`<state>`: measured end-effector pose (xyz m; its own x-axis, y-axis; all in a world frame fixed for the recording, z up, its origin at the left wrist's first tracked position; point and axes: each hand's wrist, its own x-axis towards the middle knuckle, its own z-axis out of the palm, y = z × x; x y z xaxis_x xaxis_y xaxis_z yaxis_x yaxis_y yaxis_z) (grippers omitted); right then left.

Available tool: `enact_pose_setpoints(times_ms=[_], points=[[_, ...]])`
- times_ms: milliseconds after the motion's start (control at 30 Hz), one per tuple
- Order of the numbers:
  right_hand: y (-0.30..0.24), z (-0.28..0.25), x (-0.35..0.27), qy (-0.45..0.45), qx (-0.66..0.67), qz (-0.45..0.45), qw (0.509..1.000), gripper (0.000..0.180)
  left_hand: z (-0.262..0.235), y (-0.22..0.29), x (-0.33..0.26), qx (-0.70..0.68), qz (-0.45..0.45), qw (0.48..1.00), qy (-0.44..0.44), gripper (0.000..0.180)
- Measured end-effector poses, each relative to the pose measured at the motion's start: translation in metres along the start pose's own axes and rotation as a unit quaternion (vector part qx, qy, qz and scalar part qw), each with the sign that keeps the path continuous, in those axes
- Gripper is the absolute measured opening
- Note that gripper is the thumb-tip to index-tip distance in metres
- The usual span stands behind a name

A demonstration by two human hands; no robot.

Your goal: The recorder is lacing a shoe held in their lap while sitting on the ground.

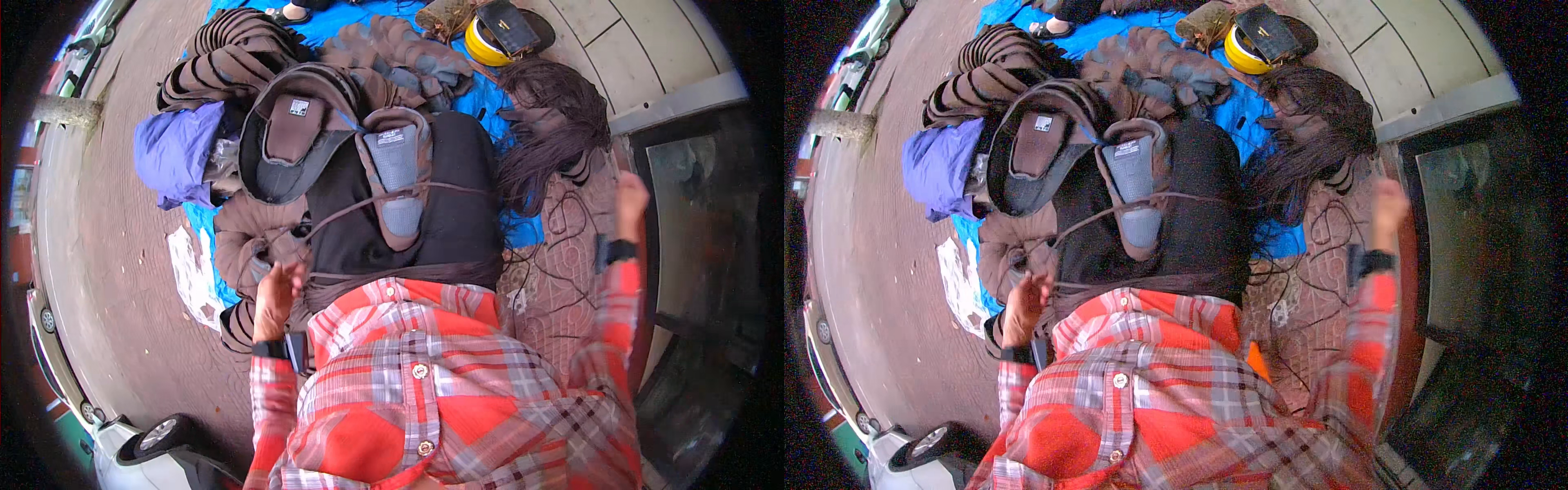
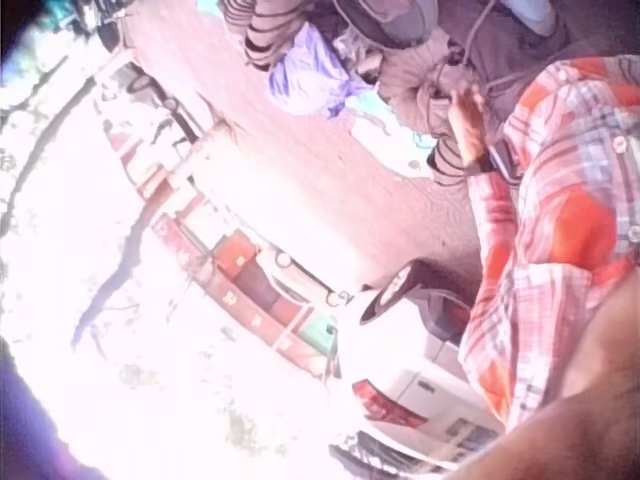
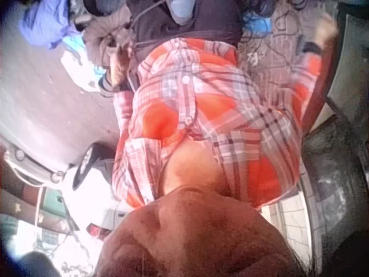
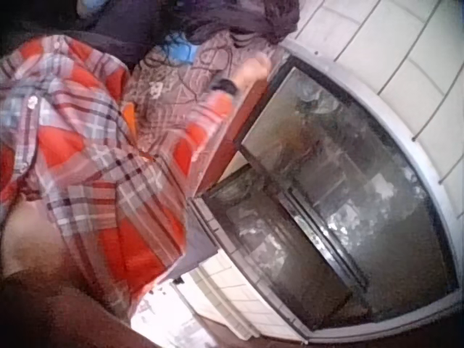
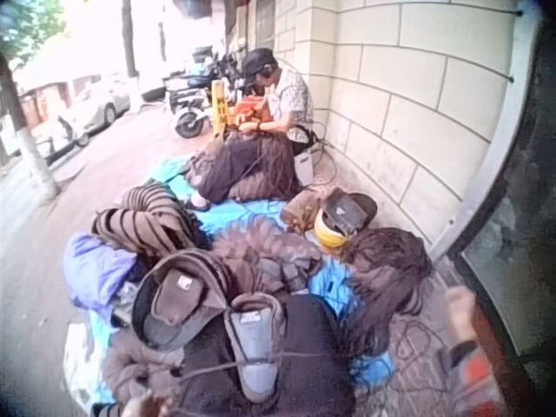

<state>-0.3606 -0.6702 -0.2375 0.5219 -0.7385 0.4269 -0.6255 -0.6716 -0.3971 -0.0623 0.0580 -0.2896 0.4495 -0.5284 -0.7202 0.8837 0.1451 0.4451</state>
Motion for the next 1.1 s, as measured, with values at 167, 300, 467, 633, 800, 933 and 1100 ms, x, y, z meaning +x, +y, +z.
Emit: enact_pose_setpoints(times_ms=[167,300,467,633,800,933,1100], points=[[-0.313,0.052,-0.086,-0.196,0.287,-0.020,0.937,0.023,0.134,0.025,-0.040,0.580,0.249,0.754,0.183,0.018],[-0.356,0.080,-0.107,-0.171,0.205,-0.242,0.933,0.001,0.235,0.031,0.017,0.602,0.426,0.676,0.007,0.014],[-0.369,0.081,-0.124,-0.203,0.127,-0.283,0.929,0.005,0.257,0.014,0.085,0.663,0.464,0.586,-0.038,0.013],[-0.373,0.081,-0.125,-0.204,0.103,-0.265,0.937,0.008,0.257,0.013,0.095,0.667,0.441,0.600,-0.028,0.012],[-0.380,0.088,-0.128,-0.190,0.083,-0.284,0.936,0.010,0.258,0.013,0.097,0.662,0.419,0.622,-0.009,0.011],[-0.374,0.083,-0.130,-0.232,0.121,-0.284,0.923,0.014,0.265,0.016,0.095,0.714,0.419,0.560,-0.013,0.011],[-0.372,0.090,-0.131,-0.223,0.216,-0.206,0.928,0.020,0.269,0.033,0.100,0.788,0.459,0.388,-0.136,0.013]])
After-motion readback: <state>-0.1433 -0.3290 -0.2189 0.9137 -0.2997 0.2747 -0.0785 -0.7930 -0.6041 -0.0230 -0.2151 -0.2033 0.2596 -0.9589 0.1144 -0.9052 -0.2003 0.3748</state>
